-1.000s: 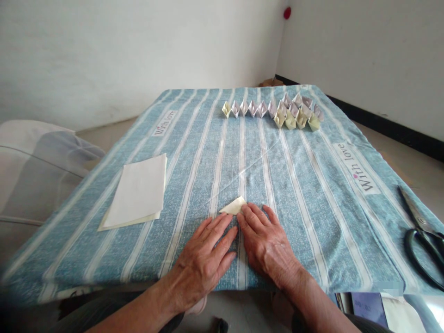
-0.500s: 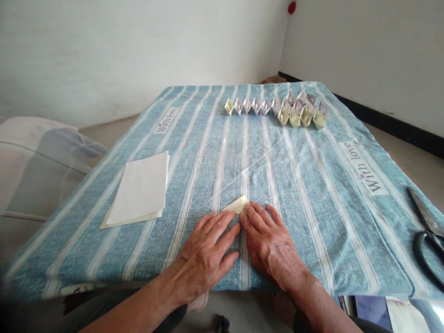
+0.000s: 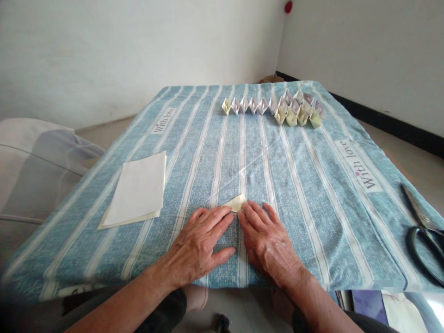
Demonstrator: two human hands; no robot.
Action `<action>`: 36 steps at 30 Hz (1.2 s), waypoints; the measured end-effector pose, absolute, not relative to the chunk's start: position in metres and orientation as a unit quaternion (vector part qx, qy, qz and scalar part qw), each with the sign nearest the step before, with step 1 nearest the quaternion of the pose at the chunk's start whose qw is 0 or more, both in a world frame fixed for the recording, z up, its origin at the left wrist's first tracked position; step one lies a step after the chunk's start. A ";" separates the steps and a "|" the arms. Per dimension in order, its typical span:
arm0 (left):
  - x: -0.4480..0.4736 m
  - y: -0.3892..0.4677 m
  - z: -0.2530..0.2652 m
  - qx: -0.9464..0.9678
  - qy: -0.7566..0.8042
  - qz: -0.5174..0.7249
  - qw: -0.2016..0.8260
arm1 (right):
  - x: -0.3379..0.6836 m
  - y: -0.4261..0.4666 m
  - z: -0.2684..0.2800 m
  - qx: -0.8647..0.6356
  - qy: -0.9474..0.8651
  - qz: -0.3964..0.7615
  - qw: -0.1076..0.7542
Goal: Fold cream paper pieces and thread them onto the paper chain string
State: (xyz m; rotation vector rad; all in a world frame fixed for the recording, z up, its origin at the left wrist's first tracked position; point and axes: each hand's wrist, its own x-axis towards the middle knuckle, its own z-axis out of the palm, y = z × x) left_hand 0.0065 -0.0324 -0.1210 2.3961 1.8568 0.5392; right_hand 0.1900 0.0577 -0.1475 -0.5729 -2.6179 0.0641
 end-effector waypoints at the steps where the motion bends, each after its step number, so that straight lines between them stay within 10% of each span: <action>1: 0.005 -0.032 -0.121 0.777 0.605 0.171 0.030 | 0.190 0.058 -0.147 -0.209 -0.951 0.024 0.228; 17: -0.005 -0.025 -0.115 0.695 0.674 0.244 -0.047 | 0.185 0.058 -0.150 -0.218 -0.944 0.010 0.246; 27: 0.004 0.012 -0.104 0.579 0.784 0.184 0.126 | 0.180 0.057 -0.148 -0.212 -0.940 0.006 0.266; 36: -0.004 0.023 -0.088 0.467 0.708 0.397 0.350 | 0.181 0.068 -0.131 -0.261 -0.872 0.135 0.391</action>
